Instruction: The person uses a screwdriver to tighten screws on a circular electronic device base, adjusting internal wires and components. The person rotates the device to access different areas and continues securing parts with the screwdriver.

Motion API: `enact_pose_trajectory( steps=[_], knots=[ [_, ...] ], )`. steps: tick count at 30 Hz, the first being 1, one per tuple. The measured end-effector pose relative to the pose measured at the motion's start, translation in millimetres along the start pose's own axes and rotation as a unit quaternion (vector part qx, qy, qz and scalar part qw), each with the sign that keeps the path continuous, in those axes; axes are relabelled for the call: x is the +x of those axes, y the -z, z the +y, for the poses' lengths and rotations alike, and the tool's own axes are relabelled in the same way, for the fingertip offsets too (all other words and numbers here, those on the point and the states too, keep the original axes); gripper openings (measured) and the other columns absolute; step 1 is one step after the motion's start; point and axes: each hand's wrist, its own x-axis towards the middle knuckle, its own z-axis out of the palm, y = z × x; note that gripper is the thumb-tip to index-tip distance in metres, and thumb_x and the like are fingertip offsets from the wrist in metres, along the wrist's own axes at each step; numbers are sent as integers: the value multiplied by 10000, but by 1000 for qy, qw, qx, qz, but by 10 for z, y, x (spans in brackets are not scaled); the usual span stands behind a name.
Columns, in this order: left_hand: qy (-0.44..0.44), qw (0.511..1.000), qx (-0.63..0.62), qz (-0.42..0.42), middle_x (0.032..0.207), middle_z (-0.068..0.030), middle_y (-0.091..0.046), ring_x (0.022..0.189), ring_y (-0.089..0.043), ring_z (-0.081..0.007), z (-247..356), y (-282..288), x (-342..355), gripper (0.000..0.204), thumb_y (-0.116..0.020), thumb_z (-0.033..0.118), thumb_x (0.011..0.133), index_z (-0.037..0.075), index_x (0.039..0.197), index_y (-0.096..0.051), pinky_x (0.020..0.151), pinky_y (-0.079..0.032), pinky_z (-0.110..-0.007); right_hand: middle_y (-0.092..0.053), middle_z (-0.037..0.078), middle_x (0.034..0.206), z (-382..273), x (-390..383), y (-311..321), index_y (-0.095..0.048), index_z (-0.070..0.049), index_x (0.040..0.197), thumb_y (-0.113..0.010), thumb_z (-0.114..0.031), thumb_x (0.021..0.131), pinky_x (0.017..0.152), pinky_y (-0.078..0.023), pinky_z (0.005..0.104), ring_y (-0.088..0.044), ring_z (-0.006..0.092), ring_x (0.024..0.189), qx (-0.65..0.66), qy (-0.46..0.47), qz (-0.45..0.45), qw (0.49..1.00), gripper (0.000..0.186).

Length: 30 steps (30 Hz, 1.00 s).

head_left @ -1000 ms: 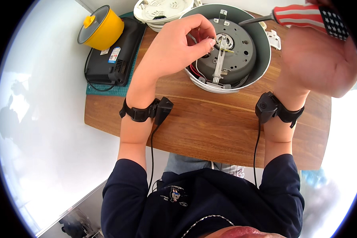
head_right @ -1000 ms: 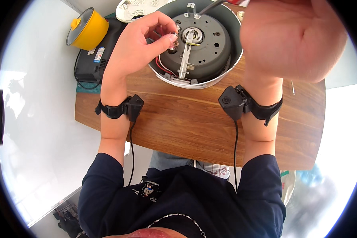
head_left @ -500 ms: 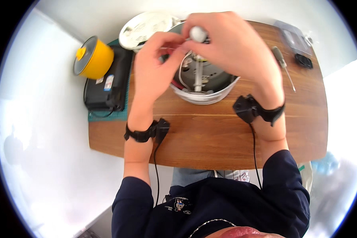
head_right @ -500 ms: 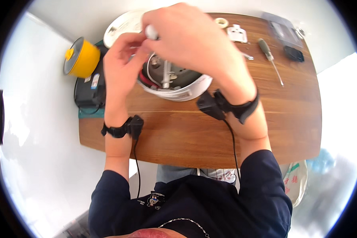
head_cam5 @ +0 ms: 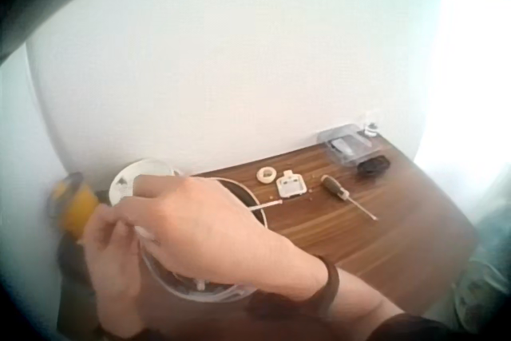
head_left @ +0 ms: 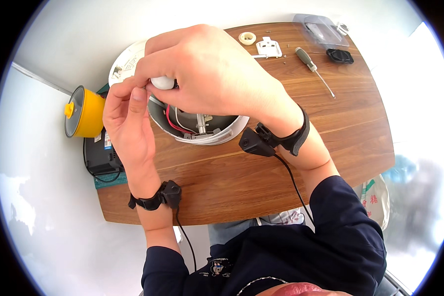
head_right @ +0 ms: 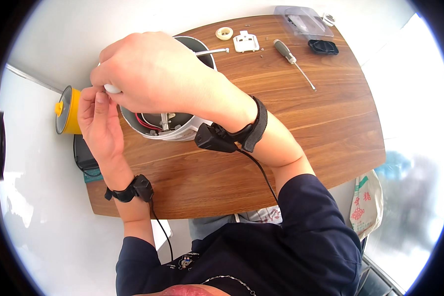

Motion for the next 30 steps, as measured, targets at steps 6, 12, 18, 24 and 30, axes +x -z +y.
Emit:
enact_pose_trajectory(
  steps=[6, 12, 18, 24, 30],
  knots=[
    [9, 998, 51, -35, 1145, -106, -688, 1084, -635, -183, 59, -10, -33, 191, -569, 147, 1081, -5, 1173, -638, 1054, -478, -404, -646, 50, 713, -23, -9, 60, -733, -116, 820, -745, -154, 750, 616, -548, 420, -677, 304, 709, -32, 1, 17, 999, 80],
    [-4, 987, 159, -10, 975, -92, -713, 975, -667, -188, 264, 45, -2, 176, -588, 129, 1050, -14, 1090, -681, 1006, -491, -370, -729, 63, 735, 434, -358, 724, -786, -93, 979, -732, -193, 904, 583, -539, 324, -660, 172, 570, -178, -275, -40, 944, 137],
    [-22, 992, 118, -33, 973, -58, -723, 916, -660, -113, 322, 40, 85, 139, -649, 91, 1022, -30, 1062, -705, 860, -520, -252, -750, 161, 863, 1313, -1322, 756, -792, -123, 954, -649, -173, 855, 786, -571, 465, -714, 368, 841, -307, -381, -203, 848, 181],
    [-10, 990, 119, -75, 988, -28, -722, 897, -654, -88, 272, 79, 54, 113, -650, 71, 1023, -19, 1066, -703, 834, -522, -233, -745, 185, 901, 1531, -1511, 513, -791, -111, 953, -647, -172, 853, 810, -561, 486, -707, 389, 883, -338, -361, -248, 833, 186],
    [-18, 988, 131, -82, 975, -25, -718, 881, -652, -82, 290, 116, 64, 121, -650, 81, 1024, -19, 1064, -704, 813, -528, -230, -737, 206, 880, 1603, -1576, 496, -785, -82, 985, -649, -175, 873, 821, -554, 496, -706, 402, 885, -348, -366, -245, 828, 199]
  ],
)
